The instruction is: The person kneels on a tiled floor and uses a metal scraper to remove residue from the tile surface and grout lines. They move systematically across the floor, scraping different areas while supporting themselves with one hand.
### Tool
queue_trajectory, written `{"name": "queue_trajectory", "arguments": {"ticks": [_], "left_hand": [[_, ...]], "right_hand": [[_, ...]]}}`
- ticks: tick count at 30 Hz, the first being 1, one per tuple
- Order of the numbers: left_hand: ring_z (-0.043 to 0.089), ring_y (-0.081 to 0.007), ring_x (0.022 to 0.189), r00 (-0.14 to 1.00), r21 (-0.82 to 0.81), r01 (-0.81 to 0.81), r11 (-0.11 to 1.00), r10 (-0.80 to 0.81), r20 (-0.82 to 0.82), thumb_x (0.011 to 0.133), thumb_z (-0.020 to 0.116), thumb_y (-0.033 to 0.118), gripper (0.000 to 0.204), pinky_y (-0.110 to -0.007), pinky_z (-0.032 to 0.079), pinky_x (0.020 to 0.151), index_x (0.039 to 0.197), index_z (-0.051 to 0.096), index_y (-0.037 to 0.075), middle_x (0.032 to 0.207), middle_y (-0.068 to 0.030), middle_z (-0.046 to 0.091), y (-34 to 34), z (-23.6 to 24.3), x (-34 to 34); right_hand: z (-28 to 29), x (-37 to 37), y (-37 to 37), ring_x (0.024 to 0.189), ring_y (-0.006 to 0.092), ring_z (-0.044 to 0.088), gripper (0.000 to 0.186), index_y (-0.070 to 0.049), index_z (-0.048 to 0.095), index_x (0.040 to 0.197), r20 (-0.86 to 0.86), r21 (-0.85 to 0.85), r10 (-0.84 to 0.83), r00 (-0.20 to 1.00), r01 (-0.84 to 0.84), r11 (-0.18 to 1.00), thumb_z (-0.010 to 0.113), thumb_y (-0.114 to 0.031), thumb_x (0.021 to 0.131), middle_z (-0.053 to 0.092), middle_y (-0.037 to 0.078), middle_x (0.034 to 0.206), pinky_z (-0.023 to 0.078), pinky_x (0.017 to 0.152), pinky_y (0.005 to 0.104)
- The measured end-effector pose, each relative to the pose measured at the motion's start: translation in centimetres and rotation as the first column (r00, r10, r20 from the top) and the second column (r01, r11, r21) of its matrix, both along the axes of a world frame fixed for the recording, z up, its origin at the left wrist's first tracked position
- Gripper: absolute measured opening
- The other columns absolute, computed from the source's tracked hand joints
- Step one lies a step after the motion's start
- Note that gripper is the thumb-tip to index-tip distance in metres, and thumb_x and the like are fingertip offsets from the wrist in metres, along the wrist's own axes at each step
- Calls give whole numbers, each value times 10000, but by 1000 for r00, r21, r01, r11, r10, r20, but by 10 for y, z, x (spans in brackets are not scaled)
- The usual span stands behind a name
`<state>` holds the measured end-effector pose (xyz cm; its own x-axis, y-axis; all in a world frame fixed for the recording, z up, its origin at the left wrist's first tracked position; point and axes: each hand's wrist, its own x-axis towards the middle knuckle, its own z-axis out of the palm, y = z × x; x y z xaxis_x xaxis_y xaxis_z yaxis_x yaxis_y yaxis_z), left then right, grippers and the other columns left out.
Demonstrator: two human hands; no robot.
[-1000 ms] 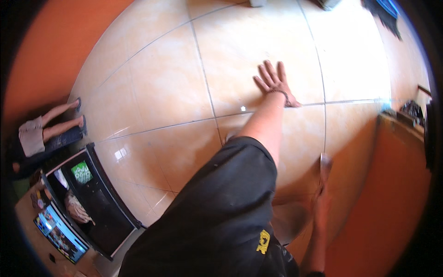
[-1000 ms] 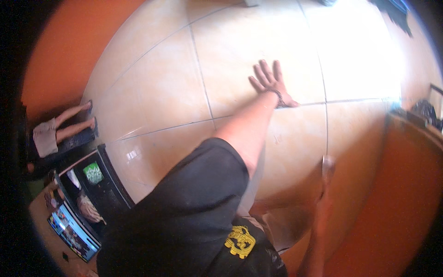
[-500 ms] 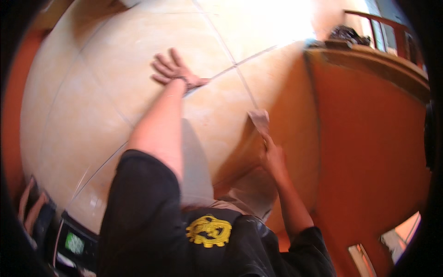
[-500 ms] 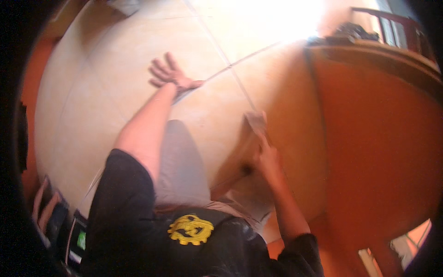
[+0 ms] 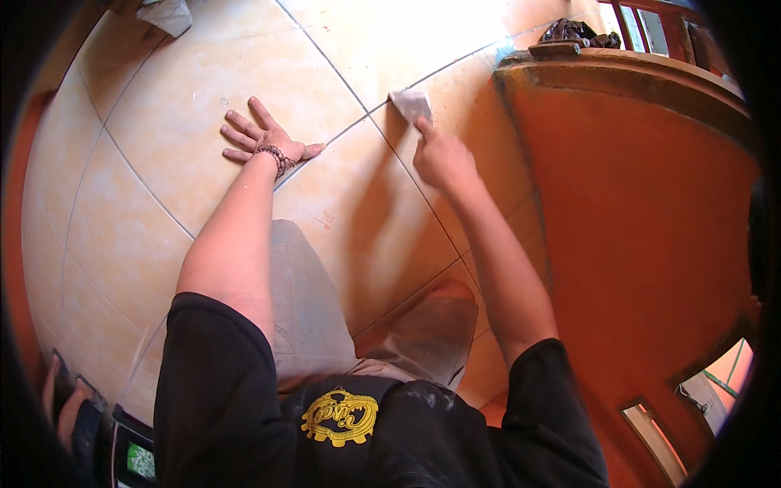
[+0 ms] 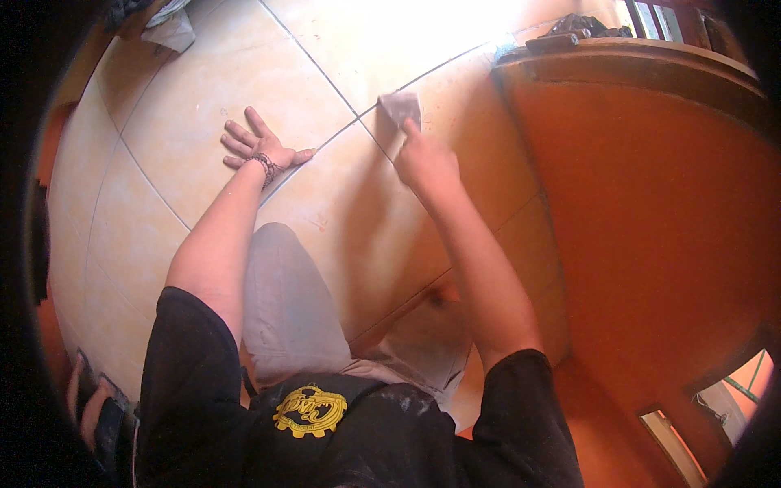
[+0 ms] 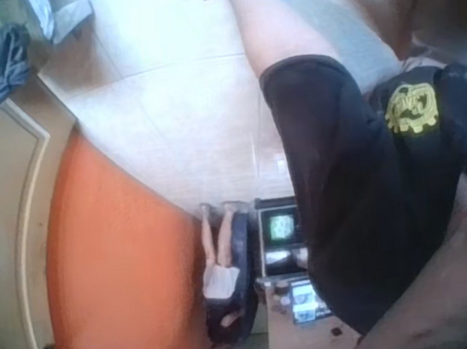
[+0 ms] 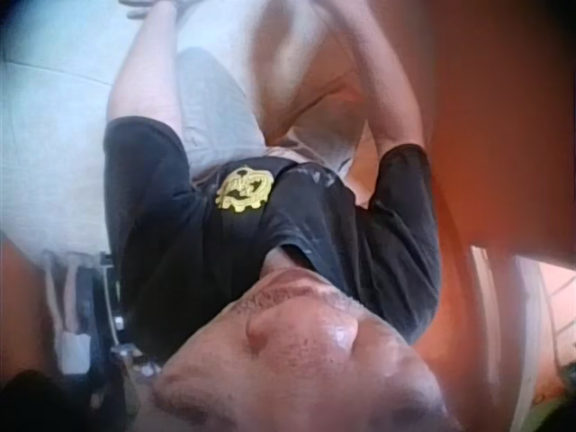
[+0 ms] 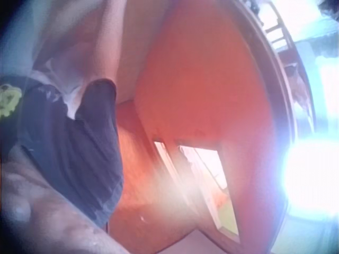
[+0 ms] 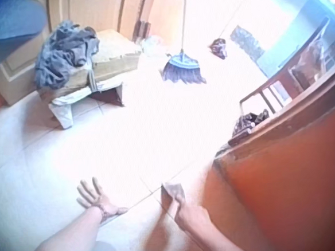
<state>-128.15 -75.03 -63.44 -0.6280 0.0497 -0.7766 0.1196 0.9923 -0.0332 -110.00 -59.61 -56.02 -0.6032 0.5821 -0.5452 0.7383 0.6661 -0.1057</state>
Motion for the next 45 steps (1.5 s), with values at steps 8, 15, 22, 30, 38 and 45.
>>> {"name": "queue_trajectory", "arguments": {"ticks": [8,15,22,30,38,45], "left_hand": [[-283,-417,1356,1000,-66,-18,998,19,16,576,822,548,1458,-608,-64,1079,1405,-316,168,1451,-268,-317,-7,10,-6],[-275,-419,1358,1000,-18,-17,1000,18,9,568,820,564,1463,-604,-63,1082,1408,-311,169,1455,-267,-308,-8,4,-5],[-279,-421,1356,1000,-15,-1,1000,1,19,571,815,569,1463,-600,-67,1083,1403,-319,165,1449,-270,-318,-2,12,-3],[-283,-426,1353,1000,-52,-2,999,3,20,561,824,559,1467,-603,-73,1079,1408,-311,173,1448,-270,-320,-10,9,-6],[-278,-424,1355,999,-35,-32,999,32,-15,571,837,520,1469,-598,-63,1086,1399,-325,170,1449,-269,-319,-11,1,-8],[-236,-423,1372,1000,-49,-10,999,10,-13,577,836,532,1474,-595,-6,1098,1391,-335,158,1460,-276,-287,13,8,7]], "right_hand": [[13,53,-54,814,435,632,517,-138,444,1333,161,-114,-73,984,92,989,443,-123,816,638,275,845,497,742,529],[-9,18,-36,856,434,627,568,-159,395,1380,111,-61,-72,991,80,995,442,-120,815,637,279,887,493,751,537],[-6,-14,-47,786,446,625,566,-93,370,1367,14,-58,-71,997,71,996,435,-97,805,629,280,835,486,710,540],[-5,44,-89,824,468,618,581,-124,340,1405,112,-114,-185,976,198,974,419,-104,829,611,326,899,479,752,563],[-47,75,-66,919,460,610,574,-123,360,1406,-111,-60,-370,922,366,929,477,-147,845,616,316,967,472,848,538],[-5,25,44,966,425,609,384,-64,505,1263,-41,-137,-603,797,593,793,432,-127,891,610,274,1065,465,913,489]]}}
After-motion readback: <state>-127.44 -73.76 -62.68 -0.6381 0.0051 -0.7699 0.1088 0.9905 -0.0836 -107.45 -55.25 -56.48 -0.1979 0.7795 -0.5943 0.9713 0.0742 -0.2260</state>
